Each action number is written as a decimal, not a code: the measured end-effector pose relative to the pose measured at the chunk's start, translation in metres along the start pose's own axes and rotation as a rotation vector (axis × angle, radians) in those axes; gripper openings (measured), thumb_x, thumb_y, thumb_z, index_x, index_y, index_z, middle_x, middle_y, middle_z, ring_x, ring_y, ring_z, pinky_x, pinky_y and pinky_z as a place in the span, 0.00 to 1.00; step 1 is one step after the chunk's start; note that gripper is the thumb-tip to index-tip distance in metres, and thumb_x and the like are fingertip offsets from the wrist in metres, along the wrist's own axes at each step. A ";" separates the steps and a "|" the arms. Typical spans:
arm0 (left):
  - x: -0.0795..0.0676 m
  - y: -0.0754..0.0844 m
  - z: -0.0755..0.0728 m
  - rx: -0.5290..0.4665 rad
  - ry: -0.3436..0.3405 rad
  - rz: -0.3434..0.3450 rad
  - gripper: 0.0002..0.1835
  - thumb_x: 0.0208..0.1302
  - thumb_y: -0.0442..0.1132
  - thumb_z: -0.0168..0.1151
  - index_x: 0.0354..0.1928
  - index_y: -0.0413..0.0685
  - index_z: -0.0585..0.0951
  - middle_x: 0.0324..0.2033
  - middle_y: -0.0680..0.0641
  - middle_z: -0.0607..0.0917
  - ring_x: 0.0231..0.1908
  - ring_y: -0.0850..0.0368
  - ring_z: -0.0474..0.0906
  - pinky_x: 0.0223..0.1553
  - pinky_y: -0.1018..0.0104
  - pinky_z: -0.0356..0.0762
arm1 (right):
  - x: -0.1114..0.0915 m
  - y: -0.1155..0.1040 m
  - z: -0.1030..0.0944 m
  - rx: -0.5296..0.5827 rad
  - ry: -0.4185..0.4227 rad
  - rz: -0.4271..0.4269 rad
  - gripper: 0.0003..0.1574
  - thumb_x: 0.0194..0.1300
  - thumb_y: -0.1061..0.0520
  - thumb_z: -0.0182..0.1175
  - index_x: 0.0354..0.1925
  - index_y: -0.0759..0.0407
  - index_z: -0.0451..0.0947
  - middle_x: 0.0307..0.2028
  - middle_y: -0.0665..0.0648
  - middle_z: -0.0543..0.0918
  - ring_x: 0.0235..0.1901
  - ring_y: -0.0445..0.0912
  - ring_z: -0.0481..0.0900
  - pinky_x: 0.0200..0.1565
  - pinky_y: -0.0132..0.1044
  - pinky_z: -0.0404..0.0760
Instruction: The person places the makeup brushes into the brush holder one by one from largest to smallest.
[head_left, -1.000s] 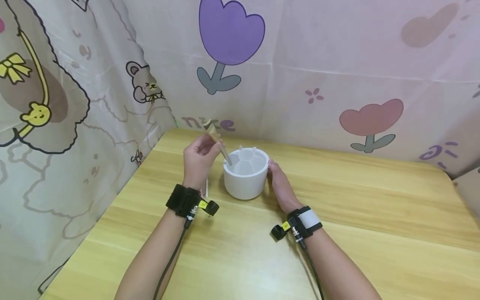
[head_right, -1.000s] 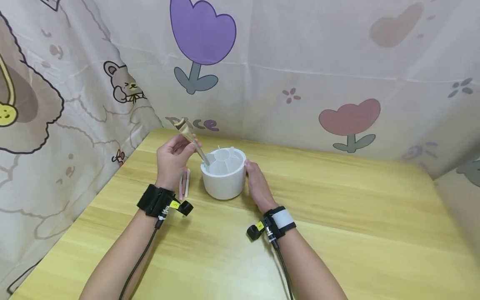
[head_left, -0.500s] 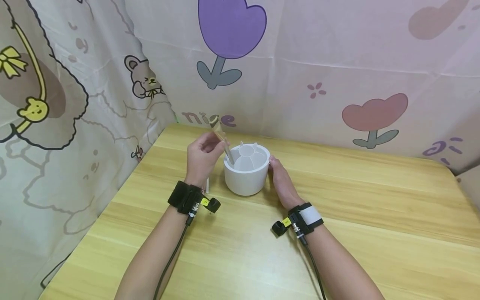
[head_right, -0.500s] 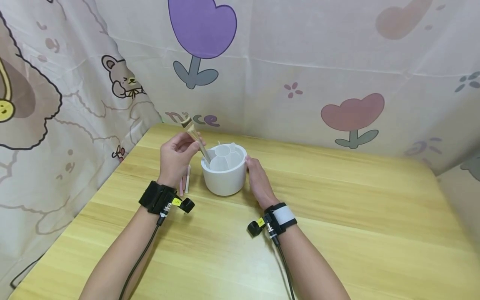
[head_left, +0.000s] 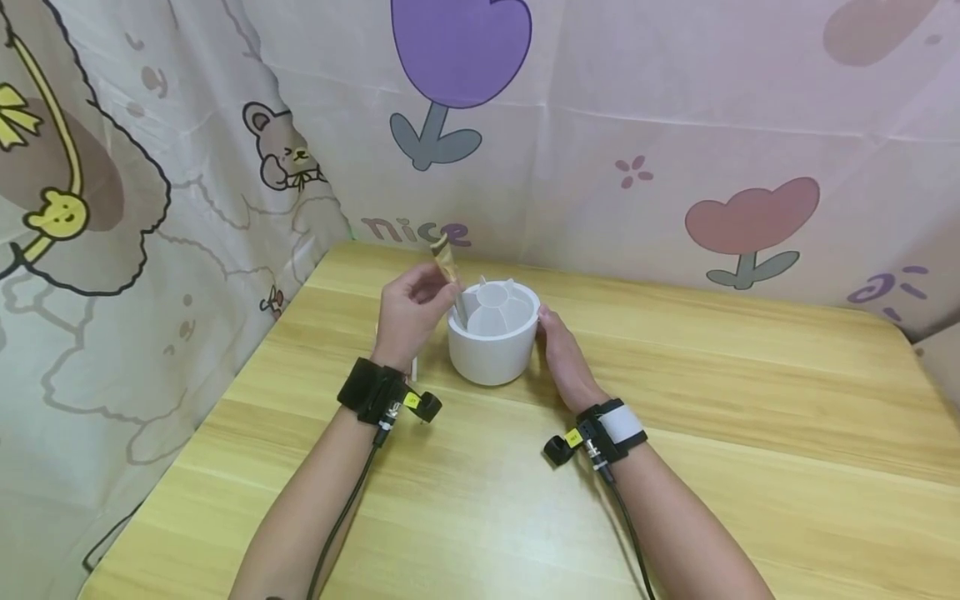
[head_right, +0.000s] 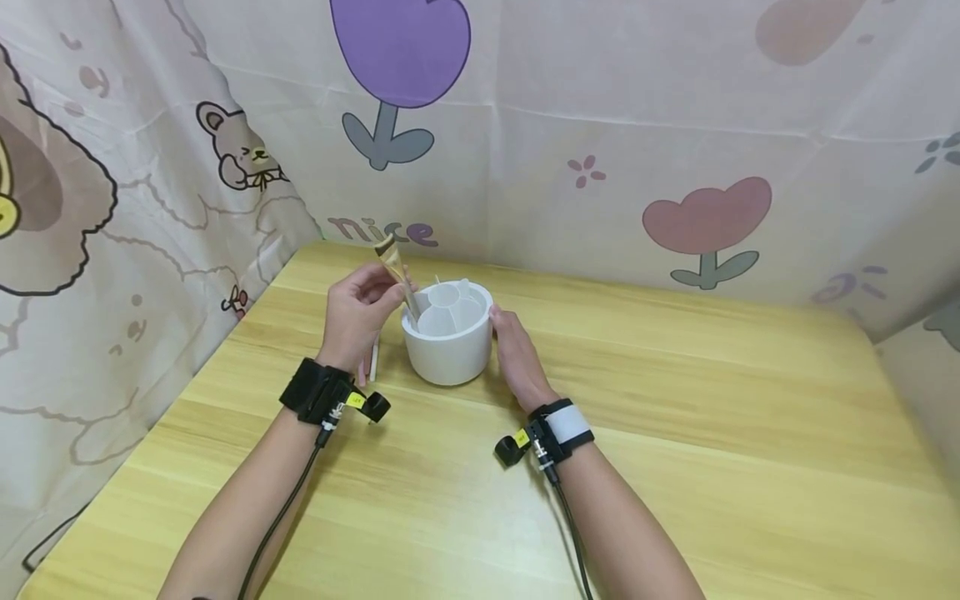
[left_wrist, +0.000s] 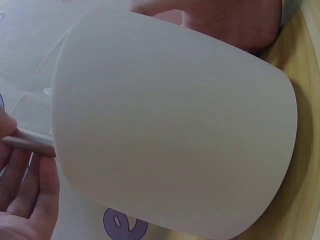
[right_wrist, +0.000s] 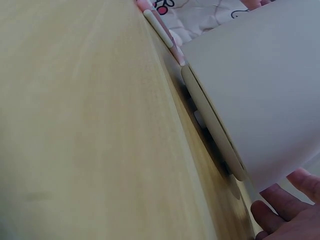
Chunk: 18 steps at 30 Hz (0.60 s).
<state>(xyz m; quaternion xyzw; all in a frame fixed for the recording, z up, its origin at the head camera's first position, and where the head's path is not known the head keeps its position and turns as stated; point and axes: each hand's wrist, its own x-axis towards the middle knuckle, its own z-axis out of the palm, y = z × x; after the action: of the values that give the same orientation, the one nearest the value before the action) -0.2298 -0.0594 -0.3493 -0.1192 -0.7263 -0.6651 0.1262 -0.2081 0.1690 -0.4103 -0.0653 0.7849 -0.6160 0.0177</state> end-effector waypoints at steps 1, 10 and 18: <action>0.000 -0.001 0.000 -0.001 0.001 -0.003 0.16 0.58 0.38 0.67 0.49 0.41 0.81 0.44 0.43 0.84 0.46 0.53 0.81 0.51 0.63 0.78 | 0.000 0.000 0.000 0.005 -0.003 -0.007 0.38 0.72 0.28 0.26 0.67 0.39 0.64 0.68 0.43 0.63 0.69 0.39 0.53 0.71 0.47 0.46; -0.001 -0.001 0.002 0.038 -0.015 -0.023 0.14 0.57 0.37 0.66 0.45 0.43 0.82 0.44 0.47 0.84 0.48 0.56 0.79 0.50 0.64 0.78 | -0.001 0.000 -0.001 0.017 -0.001 -0.005 0.39 0.70 0.25 0.26 0.67 0.37 0.65 0.68 0.41 0.63 0.69 0.37 0.53 0.71 0.46 0.44; -0.004 -0.002 0.003 0.082 -0.077 -0.042 0.11 0.54 0.41 0.68 0.40 0.50 0.82 0.40 0.50 0.83 0.46 0.58 0.79 0.48 0.69 0.79 | 0.000 0.000 0.000 0.020 -0.009 -0.002 0.41 0.68 0.23 0.27 0.67 0.36 0.63 0.68 0.40 0.62 0.69 0.38 0.53 0.71 0.48 0.43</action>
<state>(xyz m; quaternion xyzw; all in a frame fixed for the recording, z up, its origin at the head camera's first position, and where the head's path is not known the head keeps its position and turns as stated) -0.2266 -0.0568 -0.3525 -0.1240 -0.7594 -0.6324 0.0889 -0.2083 0.1694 -0.4103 -0.0686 0.7786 -0.6233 0.0213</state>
